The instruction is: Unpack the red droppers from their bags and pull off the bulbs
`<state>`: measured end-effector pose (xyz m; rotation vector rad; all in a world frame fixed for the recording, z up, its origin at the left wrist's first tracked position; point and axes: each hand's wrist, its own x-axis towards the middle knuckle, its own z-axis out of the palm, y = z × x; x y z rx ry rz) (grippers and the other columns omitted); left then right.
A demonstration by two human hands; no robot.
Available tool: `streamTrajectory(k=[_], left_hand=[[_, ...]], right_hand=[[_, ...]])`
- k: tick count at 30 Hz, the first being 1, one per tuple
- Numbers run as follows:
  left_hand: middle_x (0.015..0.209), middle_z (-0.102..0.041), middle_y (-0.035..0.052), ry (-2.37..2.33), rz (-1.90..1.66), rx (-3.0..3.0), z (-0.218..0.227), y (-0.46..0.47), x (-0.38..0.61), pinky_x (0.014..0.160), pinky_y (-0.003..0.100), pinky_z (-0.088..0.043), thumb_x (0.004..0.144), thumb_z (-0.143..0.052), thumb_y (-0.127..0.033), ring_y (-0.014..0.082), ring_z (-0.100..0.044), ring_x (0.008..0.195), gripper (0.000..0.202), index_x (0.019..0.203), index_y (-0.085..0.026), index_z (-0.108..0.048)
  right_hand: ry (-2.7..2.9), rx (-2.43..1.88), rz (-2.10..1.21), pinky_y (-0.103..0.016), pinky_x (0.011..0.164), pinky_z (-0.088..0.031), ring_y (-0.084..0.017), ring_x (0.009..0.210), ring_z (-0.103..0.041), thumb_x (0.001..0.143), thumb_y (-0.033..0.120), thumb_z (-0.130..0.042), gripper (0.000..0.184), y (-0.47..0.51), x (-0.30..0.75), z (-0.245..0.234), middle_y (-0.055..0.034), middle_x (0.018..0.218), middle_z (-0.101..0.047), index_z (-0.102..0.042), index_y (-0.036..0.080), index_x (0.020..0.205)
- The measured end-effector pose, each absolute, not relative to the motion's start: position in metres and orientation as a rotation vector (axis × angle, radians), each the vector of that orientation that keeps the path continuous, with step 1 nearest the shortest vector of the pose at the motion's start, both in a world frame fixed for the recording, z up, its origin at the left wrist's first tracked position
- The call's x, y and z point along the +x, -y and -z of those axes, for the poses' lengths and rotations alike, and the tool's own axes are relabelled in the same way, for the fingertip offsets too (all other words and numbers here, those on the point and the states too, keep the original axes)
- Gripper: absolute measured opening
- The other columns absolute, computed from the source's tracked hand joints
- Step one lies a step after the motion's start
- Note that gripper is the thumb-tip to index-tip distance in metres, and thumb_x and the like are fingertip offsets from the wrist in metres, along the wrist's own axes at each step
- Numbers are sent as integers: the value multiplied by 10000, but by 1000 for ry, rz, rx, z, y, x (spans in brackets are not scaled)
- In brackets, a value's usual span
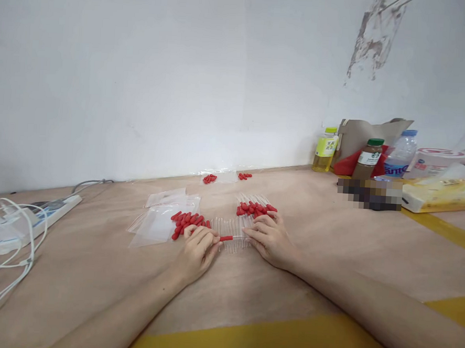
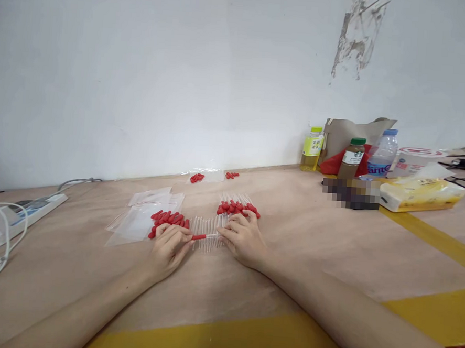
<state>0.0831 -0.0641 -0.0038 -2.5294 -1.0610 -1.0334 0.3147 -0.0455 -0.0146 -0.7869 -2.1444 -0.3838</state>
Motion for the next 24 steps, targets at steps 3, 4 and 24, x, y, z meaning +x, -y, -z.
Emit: streamTrajectory(k=[3,4,24], left_hand=[[820,-623,22,1084,1056,-2547,2,64,83,806,353,-294,842,-473,-199,152,-548,806,75,802,-184,-535],[836,-625,25,1094,1049,-2555,1,65,84,808,354,-296,841,-478,-213,156,-546,821,72,845,-186,-545],[773,-663,5,794,941,-2609,-9,76,86,800,386,-320,804,-497,-132,178,-516,801,113,800,-200,-587]], right_hand=[[2166,-747,396,-388,841,-288,-154,770,-475,843,246,-486,177,45,313,15,-15,697,-601,-623,204,947],[2180,-731,396,-375,821,-298,-153,760,-465,843,232,-479,179,45,312,14,-20,693,-591,-622,192,942],[2290,-566,377,-333,780,-268,-112,646,-413,838,187,-443,165,61,317,5,24,571,-538,-579,185,744]])
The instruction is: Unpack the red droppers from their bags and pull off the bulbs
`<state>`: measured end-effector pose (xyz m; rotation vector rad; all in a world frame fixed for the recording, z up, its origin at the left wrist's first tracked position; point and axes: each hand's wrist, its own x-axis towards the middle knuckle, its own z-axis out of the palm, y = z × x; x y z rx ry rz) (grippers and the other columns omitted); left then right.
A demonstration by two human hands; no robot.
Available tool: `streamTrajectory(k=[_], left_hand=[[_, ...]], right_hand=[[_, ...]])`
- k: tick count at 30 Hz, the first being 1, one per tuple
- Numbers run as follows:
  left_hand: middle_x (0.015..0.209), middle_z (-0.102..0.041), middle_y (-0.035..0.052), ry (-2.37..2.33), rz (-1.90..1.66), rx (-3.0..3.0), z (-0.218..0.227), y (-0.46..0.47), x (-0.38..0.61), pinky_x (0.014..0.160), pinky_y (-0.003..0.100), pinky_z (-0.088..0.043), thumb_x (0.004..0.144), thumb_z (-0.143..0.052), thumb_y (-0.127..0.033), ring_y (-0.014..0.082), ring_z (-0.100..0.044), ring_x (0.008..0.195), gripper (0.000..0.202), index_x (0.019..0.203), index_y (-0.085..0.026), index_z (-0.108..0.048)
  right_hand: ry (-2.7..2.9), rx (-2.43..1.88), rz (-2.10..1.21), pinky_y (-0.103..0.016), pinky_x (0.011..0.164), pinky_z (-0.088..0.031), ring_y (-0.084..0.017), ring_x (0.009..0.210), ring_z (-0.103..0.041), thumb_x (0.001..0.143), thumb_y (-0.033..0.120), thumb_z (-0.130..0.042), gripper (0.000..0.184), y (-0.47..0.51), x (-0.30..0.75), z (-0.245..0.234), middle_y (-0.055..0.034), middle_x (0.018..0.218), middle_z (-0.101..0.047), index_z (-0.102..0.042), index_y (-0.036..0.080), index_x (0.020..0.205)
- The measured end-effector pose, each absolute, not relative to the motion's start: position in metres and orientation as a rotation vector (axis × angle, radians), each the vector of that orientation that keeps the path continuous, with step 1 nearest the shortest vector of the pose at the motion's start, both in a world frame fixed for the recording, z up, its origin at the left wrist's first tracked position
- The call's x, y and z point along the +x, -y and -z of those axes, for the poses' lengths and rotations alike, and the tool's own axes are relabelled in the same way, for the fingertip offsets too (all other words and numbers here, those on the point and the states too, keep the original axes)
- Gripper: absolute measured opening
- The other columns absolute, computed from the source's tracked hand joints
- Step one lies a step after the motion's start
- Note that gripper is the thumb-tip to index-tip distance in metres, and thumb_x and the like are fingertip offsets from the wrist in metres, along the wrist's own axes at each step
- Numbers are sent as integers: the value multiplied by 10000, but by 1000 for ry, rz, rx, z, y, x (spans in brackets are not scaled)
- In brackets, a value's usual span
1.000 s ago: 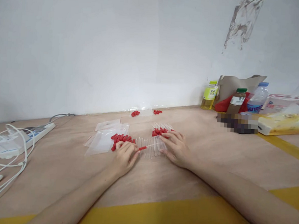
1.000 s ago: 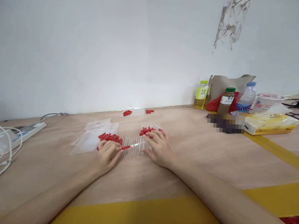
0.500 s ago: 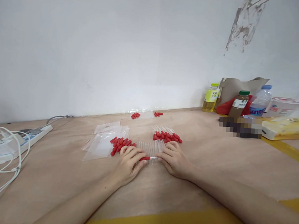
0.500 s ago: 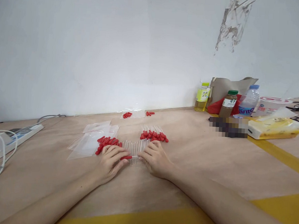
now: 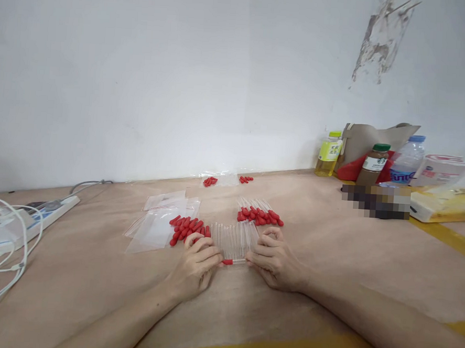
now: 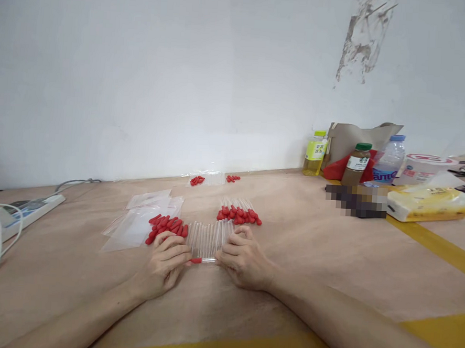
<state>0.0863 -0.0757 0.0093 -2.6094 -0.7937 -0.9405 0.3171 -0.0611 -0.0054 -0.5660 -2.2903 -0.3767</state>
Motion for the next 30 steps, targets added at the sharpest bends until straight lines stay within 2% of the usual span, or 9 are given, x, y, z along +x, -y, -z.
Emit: streamTrajectory(k=[16,21,26,30], left_hand=[[784,-636,32,867,952,-2626,-4,72,69,794,378,-378,800,-474,-106,177,-533,819,138,816,-190,-583],[862,-578,59,1044,1106,-2594,1,65,62,735,307,-440,842,-454,-166,167,-532,833,181,957,-198,-591],[932,-544,78,1450,1330,-2332,-8,49,44,783,333,-455,844,-422,-262,191,-533,888,273,1037,-191,-601],[871,-596,65,1931,1405,-2137,-21,26,8,756,345,-456,774,-450,-380,214,-563,838,347,990,-179,-634]], right_hand=[[2272,-648,246,-332,767,-262,-116,629,-394,845,216,-433,205,61,333,7,21,554,-514,-581,187,706],[2183,-794,173,-329,759,-272,-126,650,-427,853,245,-436,205,55,333,9,7,577,-521,-632,207,806],[2100,-907,124,-321,737,-293,-148,724,-480,836,197,-432,211,51,326,11,-39,738,-606,-622,189,929],[2070,-902,146,-314,739,-293,-141,703,-496,825,208,-465,190,48,320,3,-27,705,-625,-644,207,890]])
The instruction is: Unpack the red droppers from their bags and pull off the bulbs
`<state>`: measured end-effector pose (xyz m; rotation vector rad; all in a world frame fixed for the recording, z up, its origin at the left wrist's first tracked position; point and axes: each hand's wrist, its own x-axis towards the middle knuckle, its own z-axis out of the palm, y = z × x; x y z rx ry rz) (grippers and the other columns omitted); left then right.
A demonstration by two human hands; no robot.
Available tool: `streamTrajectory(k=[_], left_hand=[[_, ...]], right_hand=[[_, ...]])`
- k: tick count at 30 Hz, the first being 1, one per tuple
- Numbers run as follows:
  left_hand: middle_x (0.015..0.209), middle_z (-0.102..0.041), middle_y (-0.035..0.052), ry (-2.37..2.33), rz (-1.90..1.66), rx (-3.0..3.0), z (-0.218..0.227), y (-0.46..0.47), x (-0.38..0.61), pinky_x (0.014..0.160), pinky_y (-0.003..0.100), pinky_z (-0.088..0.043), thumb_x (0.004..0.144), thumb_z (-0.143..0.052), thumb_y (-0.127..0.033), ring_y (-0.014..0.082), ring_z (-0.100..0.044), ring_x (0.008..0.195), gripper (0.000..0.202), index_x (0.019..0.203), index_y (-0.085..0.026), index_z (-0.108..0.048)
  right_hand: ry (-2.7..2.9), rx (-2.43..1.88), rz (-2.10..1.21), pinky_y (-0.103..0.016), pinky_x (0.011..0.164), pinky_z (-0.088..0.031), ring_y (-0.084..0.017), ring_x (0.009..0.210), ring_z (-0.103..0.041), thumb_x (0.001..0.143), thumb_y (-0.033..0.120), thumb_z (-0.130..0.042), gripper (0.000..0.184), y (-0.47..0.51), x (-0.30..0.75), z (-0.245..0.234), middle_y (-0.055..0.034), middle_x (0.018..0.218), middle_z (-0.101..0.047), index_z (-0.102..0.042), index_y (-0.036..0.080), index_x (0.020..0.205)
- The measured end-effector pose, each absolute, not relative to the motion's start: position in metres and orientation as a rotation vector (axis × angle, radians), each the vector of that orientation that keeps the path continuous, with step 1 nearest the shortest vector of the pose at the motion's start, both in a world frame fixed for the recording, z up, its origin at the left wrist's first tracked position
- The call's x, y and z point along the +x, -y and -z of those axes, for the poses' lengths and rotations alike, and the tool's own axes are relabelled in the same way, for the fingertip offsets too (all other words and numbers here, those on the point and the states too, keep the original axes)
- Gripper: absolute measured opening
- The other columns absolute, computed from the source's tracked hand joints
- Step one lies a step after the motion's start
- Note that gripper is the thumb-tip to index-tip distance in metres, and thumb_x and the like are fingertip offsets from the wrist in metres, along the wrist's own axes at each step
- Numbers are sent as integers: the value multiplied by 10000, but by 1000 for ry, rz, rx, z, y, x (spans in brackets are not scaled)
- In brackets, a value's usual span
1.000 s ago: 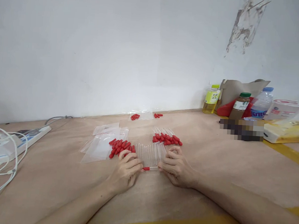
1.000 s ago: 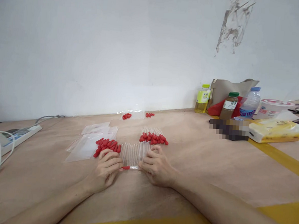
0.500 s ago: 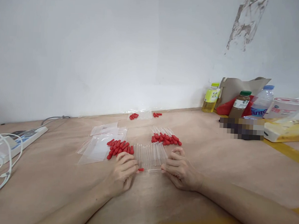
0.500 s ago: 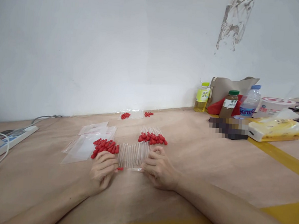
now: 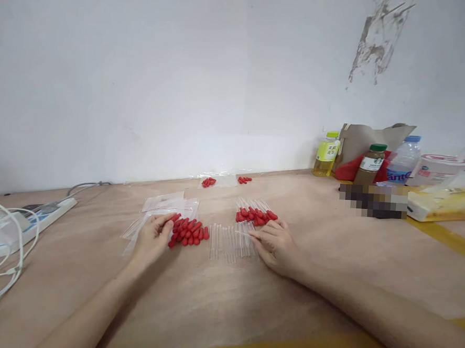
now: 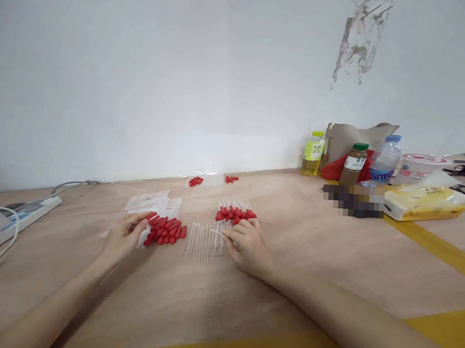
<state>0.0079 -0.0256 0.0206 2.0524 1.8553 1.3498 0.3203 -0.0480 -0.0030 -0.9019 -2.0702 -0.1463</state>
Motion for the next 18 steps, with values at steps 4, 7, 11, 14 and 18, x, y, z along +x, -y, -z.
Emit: streamTrajectory(k=[4,7,11,14,18], left_hand=[[796,-623,42,-1944,-1269,1817,-27,-2,-21,681,308,-444,684,-526,-428,201,-573,751,407,993,-179,-617],[759,-631,34,-1959,-1265,1786,-27,-19,-31,679,299,-429,635,-574,-453,195,-566,728,394,914,-181,-636],[831,-654,57,-1898,-1272,1762,-18,-28,-34,679,285,-435,641,-569,-500,191,-579,750,407,858,-163,-637],[823,-662,63,-1845,-1264,1755,-8,-30,-34,693,286,-443,615,-592,-521,192,-595,752,435,839,-152,-634],[784,-672,62,-1779,-1226,1753,1,-32,-34,694,285,-461,592,-609,-538,194,-616,732,453,817,-146,-621]], right_hand=[[2090,-916,238,-316,748,-272,-126,679,-512,830,224,-473,191,41,302,-10,-9,658,-641,-665,224,833],[2101,-954,323,-332,748,-248,-130,694,-511,812,214,-493,178,33,280,-15,-9,664,-654,-669,221,789],[2158,-954,421,-362,741,-228,-144,696,-472,788,199,-498,175,28,256,-12,-16,647,-648,-637,199,682],[2228,-949,457,-373,734,-222,-147,692,-458,774,180,-491,176,30,246,-7,-22,636,-637,-598,177,633],[2317,-997,429,-379,725,-220,-163,718,-466,762,195,-496,175,35,242,-2,-36,644,-630,-589,164,618]])
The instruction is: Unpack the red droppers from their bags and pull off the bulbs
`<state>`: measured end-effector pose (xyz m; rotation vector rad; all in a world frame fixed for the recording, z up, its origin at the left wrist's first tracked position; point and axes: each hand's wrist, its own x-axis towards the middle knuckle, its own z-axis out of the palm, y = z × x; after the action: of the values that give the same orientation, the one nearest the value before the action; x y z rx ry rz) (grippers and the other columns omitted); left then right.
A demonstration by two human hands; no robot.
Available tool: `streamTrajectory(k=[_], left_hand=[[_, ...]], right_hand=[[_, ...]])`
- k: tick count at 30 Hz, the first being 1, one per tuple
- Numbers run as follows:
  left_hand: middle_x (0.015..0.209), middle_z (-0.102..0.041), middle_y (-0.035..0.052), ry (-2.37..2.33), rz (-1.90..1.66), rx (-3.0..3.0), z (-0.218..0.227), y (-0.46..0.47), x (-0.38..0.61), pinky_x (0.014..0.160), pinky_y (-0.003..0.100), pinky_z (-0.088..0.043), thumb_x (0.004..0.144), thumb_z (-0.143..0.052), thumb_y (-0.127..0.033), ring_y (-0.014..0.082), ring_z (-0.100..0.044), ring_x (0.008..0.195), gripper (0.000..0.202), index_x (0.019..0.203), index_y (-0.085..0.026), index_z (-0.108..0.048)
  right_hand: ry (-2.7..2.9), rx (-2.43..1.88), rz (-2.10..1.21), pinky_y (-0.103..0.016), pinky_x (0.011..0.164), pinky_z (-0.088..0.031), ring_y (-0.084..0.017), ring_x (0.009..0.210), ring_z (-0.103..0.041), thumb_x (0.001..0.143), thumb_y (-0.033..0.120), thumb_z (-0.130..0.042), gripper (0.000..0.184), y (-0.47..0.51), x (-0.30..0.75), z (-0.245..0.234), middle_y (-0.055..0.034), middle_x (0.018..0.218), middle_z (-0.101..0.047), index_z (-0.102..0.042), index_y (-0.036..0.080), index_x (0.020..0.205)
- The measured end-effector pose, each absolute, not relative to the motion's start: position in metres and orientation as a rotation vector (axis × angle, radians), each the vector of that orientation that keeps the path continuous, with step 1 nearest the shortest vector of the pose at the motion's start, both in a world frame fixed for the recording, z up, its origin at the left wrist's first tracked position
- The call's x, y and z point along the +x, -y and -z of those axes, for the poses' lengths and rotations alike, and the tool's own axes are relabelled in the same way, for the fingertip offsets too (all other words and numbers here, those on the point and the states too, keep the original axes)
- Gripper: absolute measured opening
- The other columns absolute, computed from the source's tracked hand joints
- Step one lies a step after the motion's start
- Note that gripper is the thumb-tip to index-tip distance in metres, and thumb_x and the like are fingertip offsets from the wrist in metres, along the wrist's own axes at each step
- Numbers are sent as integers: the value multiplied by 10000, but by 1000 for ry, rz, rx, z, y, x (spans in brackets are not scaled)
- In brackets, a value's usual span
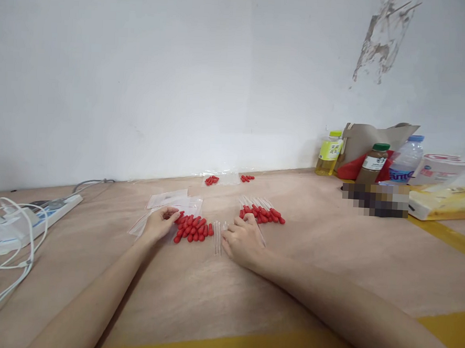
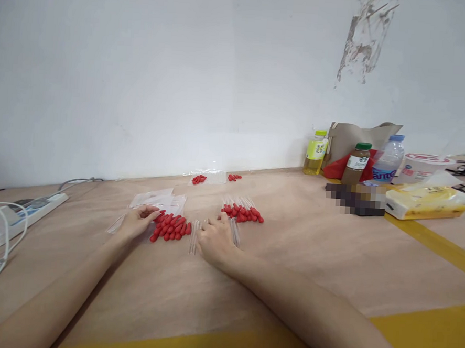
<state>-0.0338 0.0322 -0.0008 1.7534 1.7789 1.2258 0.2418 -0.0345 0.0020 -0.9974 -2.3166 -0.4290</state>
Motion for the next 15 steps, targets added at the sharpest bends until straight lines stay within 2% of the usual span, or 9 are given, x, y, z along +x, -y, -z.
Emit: streamTrajectory(k=[3,7,9,15], left_hand=[[776,-680,59,-1736,-1178,1782,3,-32,-34,705,285,-462,610,-595,-548,196,-622,729,434,788,-154,-633],[803,-684,74,-1761,-1148,1817,1,-30,-34,736,306,-453,659,-534,-574,217,-617,769,463,795,-145,-648],[828,-686,75,-1777,-1121,1838,-1,-29,-33,763,317,-445,675,-504,-584,229,-613,806,482,803,-145,-657],[907,-684,66,-1797,-1049,1909,-4,-29,-30,816,322,-438,688,-441,-615,242,-606,878,544,864,-151,-662]], right_hand=[[2336,-1047,352,-383,736,-224,-178,748,-471,781,305,-503,216,36,241,-1,-49,664,-631,-609,170,650],[2355,-1067,270,-391,755,-223,-192,771,-472,750,570,-473,434,40,240,-2,-66,708,-628,-640,170,740],[2362,-1074,249,-389,756,-220,-192,776,-472,728,640,-444,516,42,240,-5,-76,739,-627,-645,166,759],[2256,-1119,256,-376,771,-210,-182,788,-477,791,599,-398,491,42,255,-17,-64,749,-632,-663,186,793]])
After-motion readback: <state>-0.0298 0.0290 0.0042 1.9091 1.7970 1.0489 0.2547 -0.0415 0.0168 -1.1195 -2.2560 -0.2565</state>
